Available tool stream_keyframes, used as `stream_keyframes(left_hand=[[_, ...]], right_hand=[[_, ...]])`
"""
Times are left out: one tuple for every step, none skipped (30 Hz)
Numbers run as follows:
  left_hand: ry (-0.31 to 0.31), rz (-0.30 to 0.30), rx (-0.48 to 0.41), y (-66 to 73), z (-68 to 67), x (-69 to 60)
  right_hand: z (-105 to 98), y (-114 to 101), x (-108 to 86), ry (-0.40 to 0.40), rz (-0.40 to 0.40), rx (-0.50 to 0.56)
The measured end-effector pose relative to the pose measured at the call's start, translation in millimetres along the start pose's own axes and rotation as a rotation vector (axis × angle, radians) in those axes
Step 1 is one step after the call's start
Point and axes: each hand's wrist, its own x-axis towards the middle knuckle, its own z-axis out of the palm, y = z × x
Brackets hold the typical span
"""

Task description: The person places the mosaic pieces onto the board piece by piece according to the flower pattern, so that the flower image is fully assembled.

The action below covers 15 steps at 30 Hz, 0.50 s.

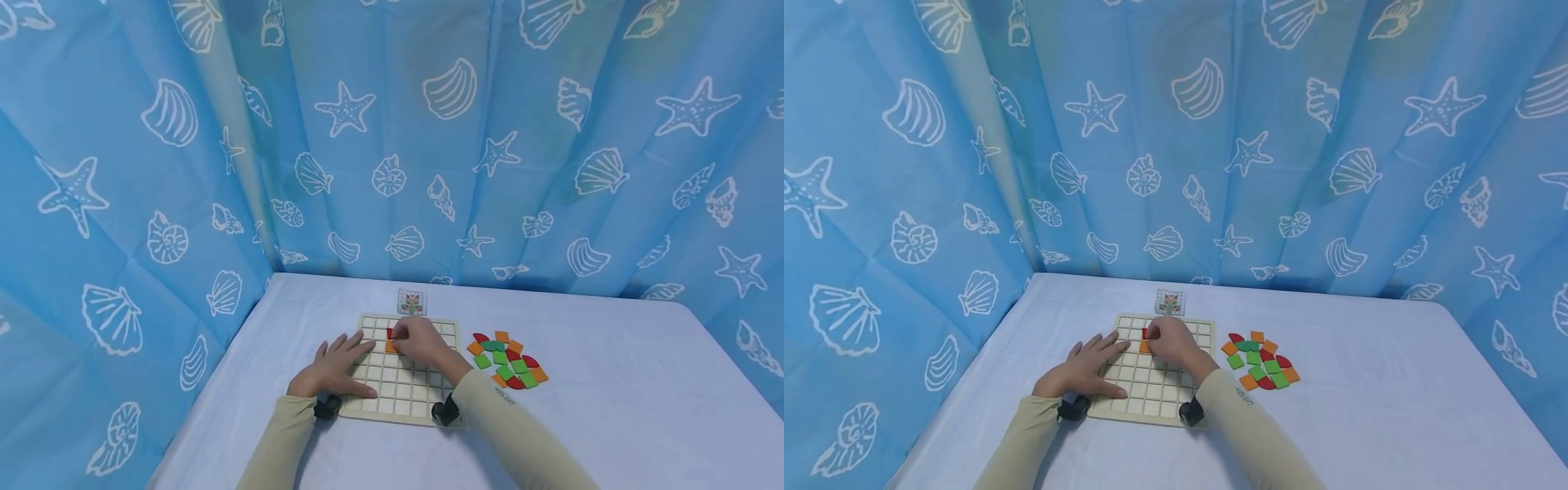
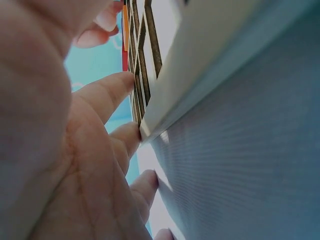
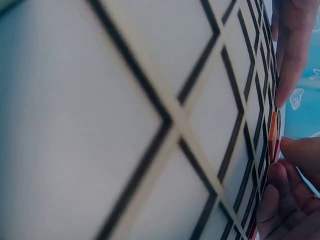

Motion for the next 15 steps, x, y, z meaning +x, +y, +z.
stream_keyframes(left_hand=[[0.000, 0.004, -0.001, 0.2, -0.4, 0.0], [-0.001, 0.005, -0.002, 0.2, -0.6, 0.0], [-0.002, 0.004, 0.001, 0.0, -0.8, 0.4], [-0.001, 0.006, 0.001, -0.1, -0.8, 0.7], [-0.001, 0.007, 0.002, 0.0, -0.9, 0.9], [0.002, 0.010, 0.004, 0.0, -0.8, 1.3], [0.004, 0.010, 0.009, -0.6, -0.7, 1.3], [0.007, 0.010, 0.016, -1.2, -0.6, 1.1], [0.009, 0.013, 0.019, -1.6, -0.6, 1.1], [0.013, 0.016, 0.020, -1.6, -0.8, 0.8], [0.013, 0.018, 0.023, -1.9, -0.8, 0.7], [0.012, 0.019, 0.022, -2.1, -0.8, 0.8], [0.010, 0.021, 0.021, -2.3, -0.9, 0.8], [0.009, 0.022, 0.017, -2.4, -1.2, 0.7], [0.007, 0.023, 0.013, -2.4, -1.6, 0.6]], right_hand=[[0.0, -0.2, 1.0, 0.007, 0.002, 0.007], [-0.2, -0.6, 1.8, 0.016, -0.002, 0.012], [-0.4, -1.3, 2.6, 0.025, -0.003, 0.018], [-0.6, -2.2, 3.2, 0.034, -0.007, 0.024], [-0.7, -3.1, 3.8, 0.039, -0.008, 0.025], [-1.1, -4.4, 4.4, 0.047, -0.014, 0.020], [-0.7, -5.8, 5.5, 0.054, -0.018, 0.019], [-0.3, -7.1, 6.5, 0.058, -0.029, 0.015], [0.0, -8.2, 7.5, 0.059, -0.039, 0.004], [0.5, -9.2, 8.5, 0.058, -0.050, -0.007], [0.9, -10.0, 9.9, 0.054, -0.060, -0.023], [1.4, -10.6, 11.2, 0.049, -0.070, -0.041], [1.8, -11.2, 12.5, 0.042, -0.076, -0.054], [2.3, -11.6, 13.9, 0.032, -0.077, -0.068], [2.7, -12.1, 15.2, 0.024, -0.075, -0.082]])
